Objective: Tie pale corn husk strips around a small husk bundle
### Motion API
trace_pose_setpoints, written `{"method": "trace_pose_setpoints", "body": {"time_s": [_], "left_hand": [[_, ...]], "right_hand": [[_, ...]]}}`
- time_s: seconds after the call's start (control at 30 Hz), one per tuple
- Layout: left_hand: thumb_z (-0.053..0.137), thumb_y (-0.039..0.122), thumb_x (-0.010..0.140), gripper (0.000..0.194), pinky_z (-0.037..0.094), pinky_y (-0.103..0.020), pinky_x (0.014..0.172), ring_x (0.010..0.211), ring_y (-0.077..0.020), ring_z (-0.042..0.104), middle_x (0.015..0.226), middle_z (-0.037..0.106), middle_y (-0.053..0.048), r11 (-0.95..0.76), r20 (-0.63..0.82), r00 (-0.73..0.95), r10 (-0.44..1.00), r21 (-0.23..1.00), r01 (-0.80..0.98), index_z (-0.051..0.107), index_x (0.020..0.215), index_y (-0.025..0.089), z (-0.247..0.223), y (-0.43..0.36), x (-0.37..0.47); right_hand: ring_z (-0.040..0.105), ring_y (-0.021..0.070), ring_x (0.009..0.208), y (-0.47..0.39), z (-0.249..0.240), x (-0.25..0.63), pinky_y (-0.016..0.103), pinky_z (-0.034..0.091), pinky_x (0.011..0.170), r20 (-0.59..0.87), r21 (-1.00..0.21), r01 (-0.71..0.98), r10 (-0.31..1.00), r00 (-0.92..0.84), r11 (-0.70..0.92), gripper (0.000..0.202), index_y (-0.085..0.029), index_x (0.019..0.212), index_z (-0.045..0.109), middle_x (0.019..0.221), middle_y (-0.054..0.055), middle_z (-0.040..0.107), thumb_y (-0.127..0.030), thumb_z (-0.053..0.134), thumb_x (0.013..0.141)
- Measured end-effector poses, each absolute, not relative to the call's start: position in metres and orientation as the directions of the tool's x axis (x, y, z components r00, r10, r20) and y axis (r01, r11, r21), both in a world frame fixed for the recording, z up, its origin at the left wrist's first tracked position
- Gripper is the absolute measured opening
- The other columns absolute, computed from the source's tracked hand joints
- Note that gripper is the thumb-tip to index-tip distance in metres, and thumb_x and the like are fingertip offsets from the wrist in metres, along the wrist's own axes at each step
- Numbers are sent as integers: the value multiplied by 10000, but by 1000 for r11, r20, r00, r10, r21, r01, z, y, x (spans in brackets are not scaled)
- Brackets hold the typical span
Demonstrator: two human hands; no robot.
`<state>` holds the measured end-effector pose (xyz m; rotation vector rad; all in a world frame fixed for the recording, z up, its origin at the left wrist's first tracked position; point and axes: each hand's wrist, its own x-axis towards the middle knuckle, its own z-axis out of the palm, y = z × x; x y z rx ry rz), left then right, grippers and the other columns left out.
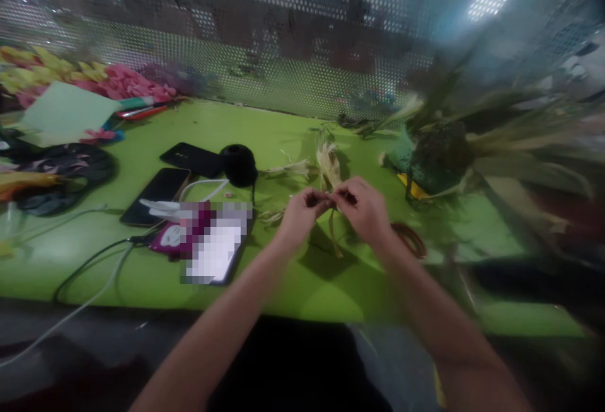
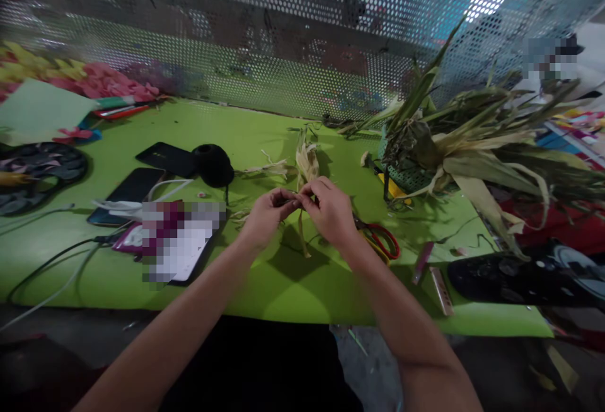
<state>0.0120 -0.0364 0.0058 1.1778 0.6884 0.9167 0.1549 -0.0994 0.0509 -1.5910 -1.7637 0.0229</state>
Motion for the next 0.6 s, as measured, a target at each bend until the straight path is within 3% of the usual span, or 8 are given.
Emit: {"method": "trace_pose_setpoints", "body": {"time_s": [0.17, 0.6], "left_hand": [[816, 298, 698, 222, 464, -282, 786, 751, -118, 592, 776, 656, -2, 105, 47, 462, 886, 949, -299, 672, 796, 160, 2, -37, 13], [782, 309, 737, 217, 433, -260, 715, 712, -108, 564, 761, 646, -5, 21, 84, 482, 872, 978, -207, 647, 791, 148, 4, -37, 14]], "right_hand": [[594, 154, 759, -100, 50, 154, 262, 434, 664, 546, -448, 846, 838, 2, 290, 10, -208, 875, 669, 884, 30, 663, -211, 679, 874], [644, 173, 827, -100, 51, 156, 278, 472, 714, 488, -497, 825, 873, 7, 271, 157, -211, 1020, 695, 965, 44, 711, -183, 680, 867]]}}
